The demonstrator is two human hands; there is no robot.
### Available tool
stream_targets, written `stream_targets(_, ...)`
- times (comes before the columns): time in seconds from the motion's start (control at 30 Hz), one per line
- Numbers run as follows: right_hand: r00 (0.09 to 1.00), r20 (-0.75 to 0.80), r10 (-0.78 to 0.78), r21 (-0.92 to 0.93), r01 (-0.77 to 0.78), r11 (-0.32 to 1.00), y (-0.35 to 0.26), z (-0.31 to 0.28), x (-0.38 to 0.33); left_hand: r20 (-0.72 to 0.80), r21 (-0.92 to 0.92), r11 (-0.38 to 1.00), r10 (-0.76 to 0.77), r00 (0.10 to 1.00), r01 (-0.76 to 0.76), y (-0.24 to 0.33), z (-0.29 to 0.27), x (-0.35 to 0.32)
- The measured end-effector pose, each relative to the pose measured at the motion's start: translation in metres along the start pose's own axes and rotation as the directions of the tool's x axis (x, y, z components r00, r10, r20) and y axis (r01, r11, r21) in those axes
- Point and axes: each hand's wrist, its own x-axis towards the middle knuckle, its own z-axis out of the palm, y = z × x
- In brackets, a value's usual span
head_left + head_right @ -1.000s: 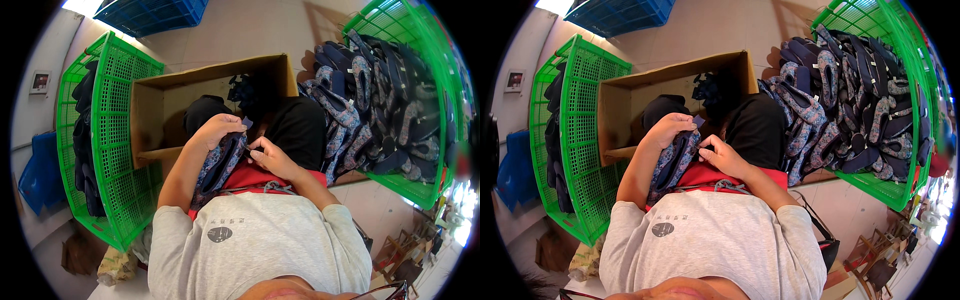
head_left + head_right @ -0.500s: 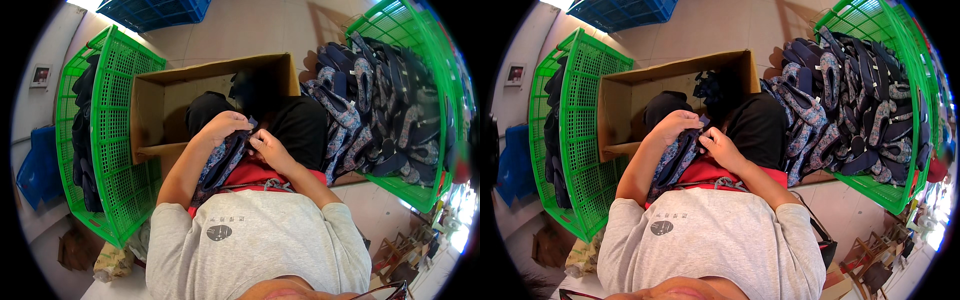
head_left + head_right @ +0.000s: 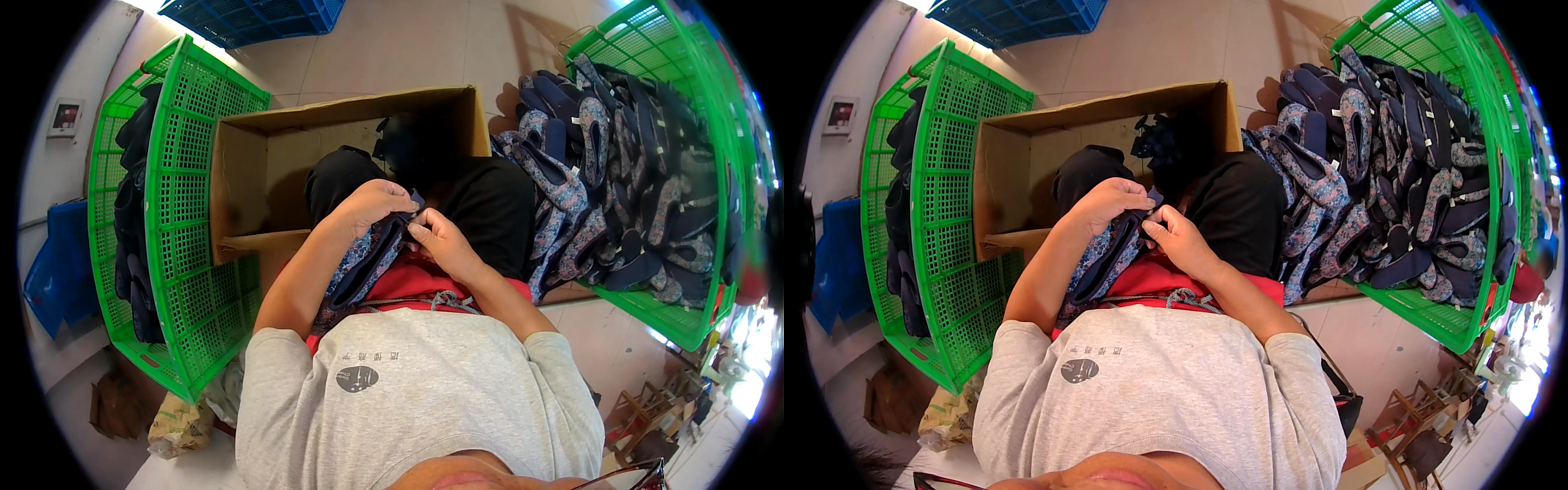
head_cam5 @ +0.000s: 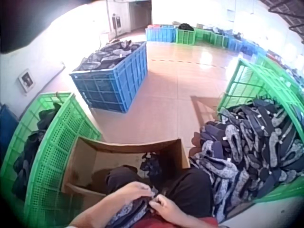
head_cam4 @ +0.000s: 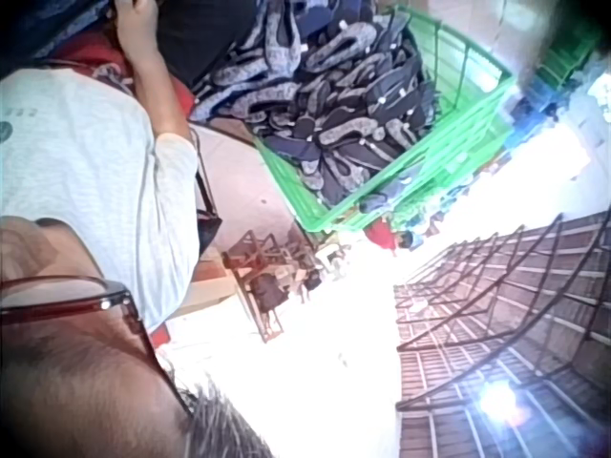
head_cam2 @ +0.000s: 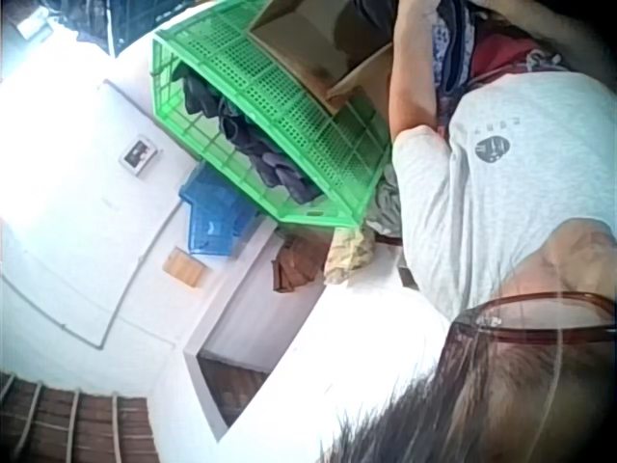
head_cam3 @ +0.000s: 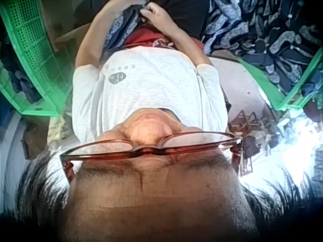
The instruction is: The person sits on the floor and assembles slippers by hand. They pick up a slipper sole and a patterned fabric upper, then attach the upper to the sole by pressing and folding the edges. The person repeats this process for multiple slippers, placing the finished items into a green basket.
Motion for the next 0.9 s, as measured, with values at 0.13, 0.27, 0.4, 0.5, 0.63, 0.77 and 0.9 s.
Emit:
stream_targets(0.13,1.0,0.0,-0.014,-0.006,0.014,1.0,0.002,-0.0008,0.0004,-0.017,0.026,1.0,0.012,1.0,-0.012,-0.0001,0.0012,0.0007)
stream_targets(0.27,1.0,-0.008,-0.018,0.007,0.018,1.0,0.0031,0.0001,0.0004,-0.016,0.024,1.0,0.018,1.0,-0.018,-0.0012,0.0004,0.0009)
stream_targets(0.4,1.0,-0.015,-0.021,0.017,0.021,1.0,0.0011,0.0013,-0.0003,-0.009,0.019,1.0,0.024,1.0,-0.024,-0.0007,0.0005,0.001)
stream_targets(0.5,1.0,-0.02,-0.023,0.01,0.024,1.0,0.0014,0.0012,0.0003,-0.009,0.006,1.0,0.021,1.0,-0.021,-0.0031,-0.0001,0.0025)
stream_targets(0.63,0.999,-0.028,-0.02,-0.002,0.02,1.0,0.0005,0.0011,0.0003,-0.014,-0.006,1.0,0.022,1.0,-0.022,-0.0047,-0.0009,0.0036)
stream_targets(0.77,0.999,-0.034,-0.008,0.011,0.008,1.0,-0.0007,0.0017,-0.0002,-0.034,-0.019,1.0,0.004,0.999,-0.005,-0.0033,0.0,0.003)
stream_targets(0.9,0.999,-0.031,-0.007,0.042,0.008,0.999,0.0014,0.0011,0.0004,-0.045,-0.032,0.999,0.004,0.999,-0.005,-0.004,0.0005,0.0032)
